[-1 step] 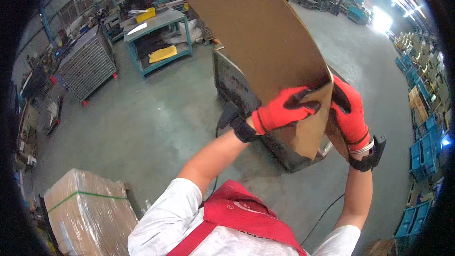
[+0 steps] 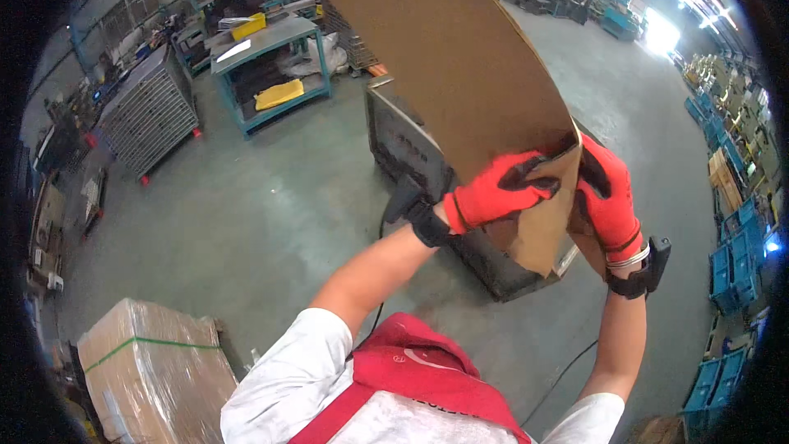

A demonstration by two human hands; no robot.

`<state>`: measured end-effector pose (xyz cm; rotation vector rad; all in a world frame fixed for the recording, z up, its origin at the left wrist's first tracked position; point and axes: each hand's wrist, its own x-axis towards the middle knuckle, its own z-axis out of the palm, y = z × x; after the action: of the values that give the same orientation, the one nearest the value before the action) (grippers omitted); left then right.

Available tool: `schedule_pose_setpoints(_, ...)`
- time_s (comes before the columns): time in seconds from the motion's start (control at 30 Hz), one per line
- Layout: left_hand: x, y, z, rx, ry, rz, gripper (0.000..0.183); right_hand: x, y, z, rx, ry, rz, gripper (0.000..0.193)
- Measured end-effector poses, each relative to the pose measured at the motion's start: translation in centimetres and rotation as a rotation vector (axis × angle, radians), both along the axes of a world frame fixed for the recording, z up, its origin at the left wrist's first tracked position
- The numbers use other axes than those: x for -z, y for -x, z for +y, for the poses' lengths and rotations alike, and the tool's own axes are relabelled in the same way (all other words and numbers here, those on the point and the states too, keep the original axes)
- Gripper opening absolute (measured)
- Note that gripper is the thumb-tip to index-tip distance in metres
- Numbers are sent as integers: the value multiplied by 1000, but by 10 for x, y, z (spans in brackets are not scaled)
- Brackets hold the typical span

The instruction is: Cutting a cardboard sheet with scissors and placing it into a metal collection bin.

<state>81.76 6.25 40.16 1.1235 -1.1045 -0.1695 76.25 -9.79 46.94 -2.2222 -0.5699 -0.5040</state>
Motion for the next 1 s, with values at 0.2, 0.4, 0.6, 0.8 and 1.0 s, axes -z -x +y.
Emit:
schedule_pose_setpoints(0.2, 45, -110, -81, -8, 89, 61, 45, 28, -104, -62, 95, 100, 14, 40)
schedule_pose_setpoints(0.4, 163, -171, -149, -231, -135, 327, 51, 87, -213, -137, 126, 358, -20, 44)
schedule_pose_setpoints(0.6, 308, -152, -182, -775, -428, 534, 50, 150, -317, -210, 57, 619, -65, 40)
schedule_pose_setpoints(0.8, 312, -181, -212, 11, -827, 820, 55, 206, -346, -309, 1073, 1187, 253, 66)
schedule_pose_setpoints(1.0, 311, -213, -203, 545, -960, 762, 48, 290, -298, -331, 1280, 1006, 407, 63)
